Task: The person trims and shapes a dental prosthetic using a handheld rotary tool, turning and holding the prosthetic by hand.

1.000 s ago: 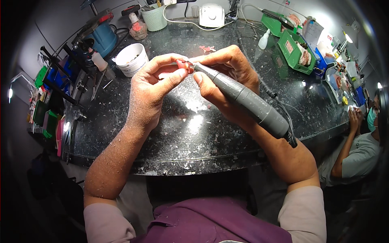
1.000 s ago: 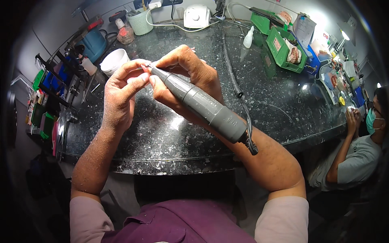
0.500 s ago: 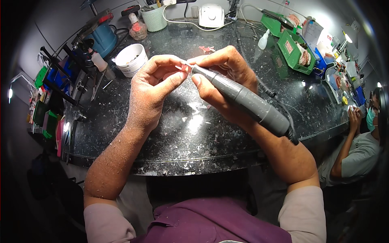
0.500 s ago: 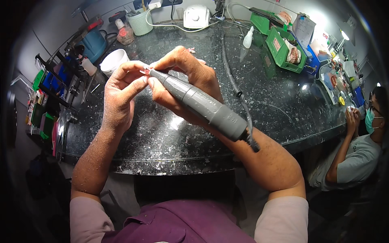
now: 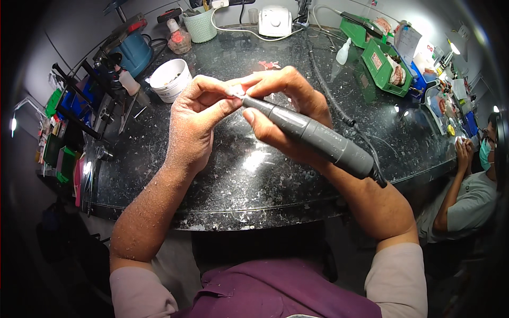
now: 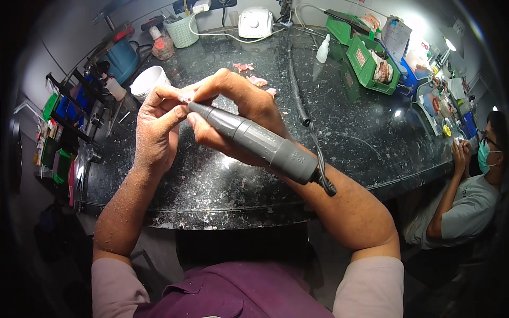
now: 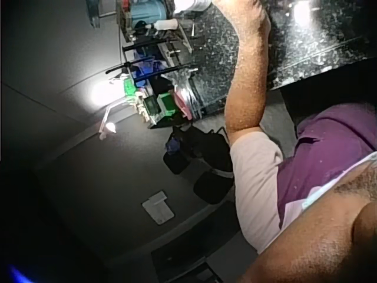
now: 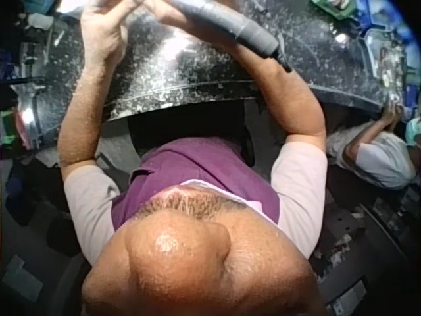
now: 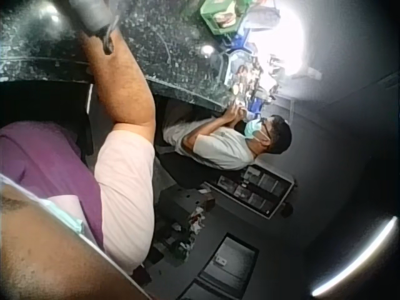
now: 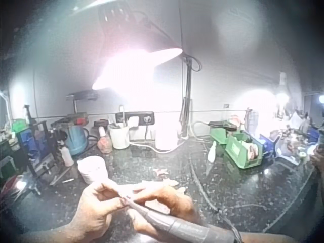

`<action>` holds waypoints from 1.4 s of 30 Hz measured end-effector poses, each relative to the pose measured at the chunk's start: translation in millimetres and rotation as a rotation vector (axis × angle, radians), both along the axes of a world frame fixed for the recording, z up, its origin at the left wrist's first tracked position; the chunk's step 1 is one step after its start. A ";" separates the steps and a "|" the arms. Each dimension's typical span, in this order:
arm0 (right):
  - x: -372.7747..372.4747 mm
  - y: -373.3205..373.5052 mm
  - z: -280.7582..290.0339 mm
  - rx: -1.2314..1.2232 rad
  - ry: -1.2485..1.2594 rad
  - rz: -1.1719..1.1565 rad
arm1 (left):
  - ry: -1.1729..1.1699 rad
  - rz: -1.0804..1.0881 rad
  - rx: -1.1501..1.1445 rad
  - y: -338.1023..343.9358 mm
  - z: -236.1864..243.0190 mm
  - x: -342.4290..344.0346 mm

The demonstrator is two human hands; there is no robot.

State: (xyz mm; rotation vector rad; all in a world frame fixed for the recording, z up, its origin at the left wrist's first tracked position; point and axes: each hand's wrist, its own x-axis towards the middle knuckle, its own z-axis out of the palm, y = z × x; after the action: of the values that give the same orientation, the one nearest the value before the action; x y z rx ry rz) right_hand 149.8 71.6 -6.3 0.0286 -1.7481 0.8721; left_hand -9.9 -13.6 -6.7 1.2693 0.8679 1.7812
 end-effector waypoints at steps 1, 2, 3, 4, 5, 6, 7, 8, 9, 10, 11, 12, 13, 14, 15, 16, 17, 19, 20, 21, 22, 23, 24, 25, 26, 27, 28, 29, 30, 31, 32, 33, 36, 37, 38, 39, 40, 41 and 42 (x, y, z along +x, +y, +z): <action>1.7 -0.6 3.6 0.082 -0.029 -0.044 | 0.005 0.020 -0.005 0.9 -1.6 -2.0; 2.7 -1.0 5.8 0.163 -0.058 -0.089 | 0.009 0.040 -0.009 1.5 -2.7 -3.2; 3.3 -1.0 6.5 0.164 -0.058 -0.090 | 0.009 0.039 -0.008 1.8 -3.1 -2.8; 4.1 -1.0 7.2 0.169 -0.067 -0.088 | -0.010 0.016 -0.002 2.0 -3.2 -2.2; 4.8 -0.9 7.9 0.174 -0.076 -0.087 | -0.029 -0.008 0.004 2.2 -3.0 -1.5; 4.8 -0.8 7.7 0.178 -0.085 -0.084 | -0.028 -0.009 0.003 1.8 -2.3 -2.1; 4.5 0.0 5.0 0.067 -0.070 -0.032 | -0.075 -0.035 -0.030 1.1 -0.8 -3.2; 2.8 0.3 1.7 -0.070 -0.044 -0.072 | -0.122 -0.060 -0.064 0.9 0.2 -3.9; 2.0 -1.5 4.6 -0.190 -0.003 -0.054 | -0.122 -0.059 -0.063 1.0 0.8 -3.2; 1.6 -3.3 8.6 -0.309 0.039 -0.036 | -0.158 -0.082 -0.075 1.7 1.4 -2.0; 7.2 0.3 11.3 -0.200 -0.069 -0.186 | -0.195 -0.105 -0.088 2.0 1.7 -1.7; 7.3 2.1 11.4 -0.199 -0.069 -0.190 | -0.194 -0.109 -0.087 3.2 1.2 -1.4; 6.7 3.7 10.4 -0.211 -0.098 -0.095 | -0.238 -0.139 -0.049 4.7 -0.9 -1.6; 6.1 4.2 10.0 -0.224 -0.128 0.001 | -0.282 -0.169 -0.010 6.0 -2.9 -2.2; 5.1 -1.3 11.3 -0.317 -0.112 0.121 | -0.314 -0.181 -0.046 5.8 -4.5 -5.5; 4.8 -0.3 10.0 -0.318 -0.113 0.123 | -0.314 -0.180 -0.047 6.0 -4.8 -6.1; 5.1 1.6 8.0 -0.309 -0.107 0.110 | -0.300 -0.177 -0.062 6.2 -4.2 -6.1; 7.5 1.6 10.7 -0.307 -0.127 0.073 | -0.265 -0.168 -0.068 5.8 -3.5 -3.9; 7.1 0.5 10.3 -0.306 -0.127 0.075 | -0.265 -0.165 -0.067 5.7 -4.5 -4.9; 5.2 -0.3 8.4 -0.367 -0.096 0.125 | -0.304 -0.204 -0.087 6.9 -7.1 -7.8; 3.0 -0.6 6.5 -0.427 -0.064 0.176 | -0.343 -0.243 -0.107 7.6 -9.3 -10.0; 0.0 0.4 5.1 -0.445 -0.057 0.214 | -0.342 -0.241 -0.108 7.4 -10.6 -11.2; 0.6 0.9 3.8 -0.445 -0.056 0.211 | -0.366 -0.235 -0.128 7.3 -11.4 -10.9; 1.3 1.2 2.6 -0.477 -0.069 0.233 | -0.389 -0.228 -0.148 7.5 -12.1 -10.6; 2.0 1.4 2.1 -0.508 -0.083 0.255 | -0.389 -0.230 -0.149 8.1 -13.0 -10.1; 2.4 2.0 2.8 -0.521 -0.084 0.267 | -0.386 -0.257 -0.133 8.7 -13.6 -9.5; 2.0 2.3 2.9 -0.521 -0.083 0.268 | -0.383 -0.284 -0.116 8.8 -13.7 -9.1; 1.3 2.3 2.7 -0.532 -0.080 0.286 | -0.383 -0.283 -0.116 8.3 -13.2 -8.7; 0.7 2.7 2.3 -0.544 -0.076 0.303 | -0.381 -0.270 -0.127 8.0 -13.1 -8.6; 1.0 2.8 2.8 -0.545 -0.076 0.303 | -0.379 -0.257 -0.137 7.4 -12.6 -8.5; 1.9 2.9 3.8 -0.464 -0.091 0.222 | -0.379 -0.256 -0.138 6.0 -9.8 -7.6; 3.4 3.9 3.7 -0.384 -0.106 0.137 | -0.238 -0.185 -0.106 5.5 -5.4 -5.3; 3.7 12.0 3.1 -0.109 -0.083 -0.086 | -0.007 0.051 0.007 6.8 1.6 -2.1; 3.6 12.3 2.8 -0.086 -0.074 -0.124 | 0.019 0.101 0.008 4.8 2.0 -3.6; 3.7 11.9 3.9 -0.085 -0.072 -0.123 | 0.044 0.150 0.009 2.9 2.4 -4.2; 3.5 11.5 4.7 -0.024 -0.066 -0.151 | 0.045 0.151 0.009 2.0 2.6 -4.0; 3.3 11.4 5.2 0.038 -0.060 -0.179 | 0.063 0.188 0.006 1.3 3.0 -3.5; 3.0 11.5 5.2 0.038 -0.060 -0.179 | 0.081 0.226 0.003 0.9 3.4 -3.2; 2.8 11.7 4.5 0.042 -0.057 -0.177 | 0.080 0.225 0.002 1.5 3.2 -3.6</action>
State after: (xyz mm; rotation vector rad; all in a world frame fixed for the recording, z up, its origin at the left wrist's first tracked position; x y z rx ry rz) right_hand 152.6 83.3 -1.8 -0.1226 -1.7916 0.7130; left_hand -13.5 -12.2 -3.6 1.2938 1.0909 1.9146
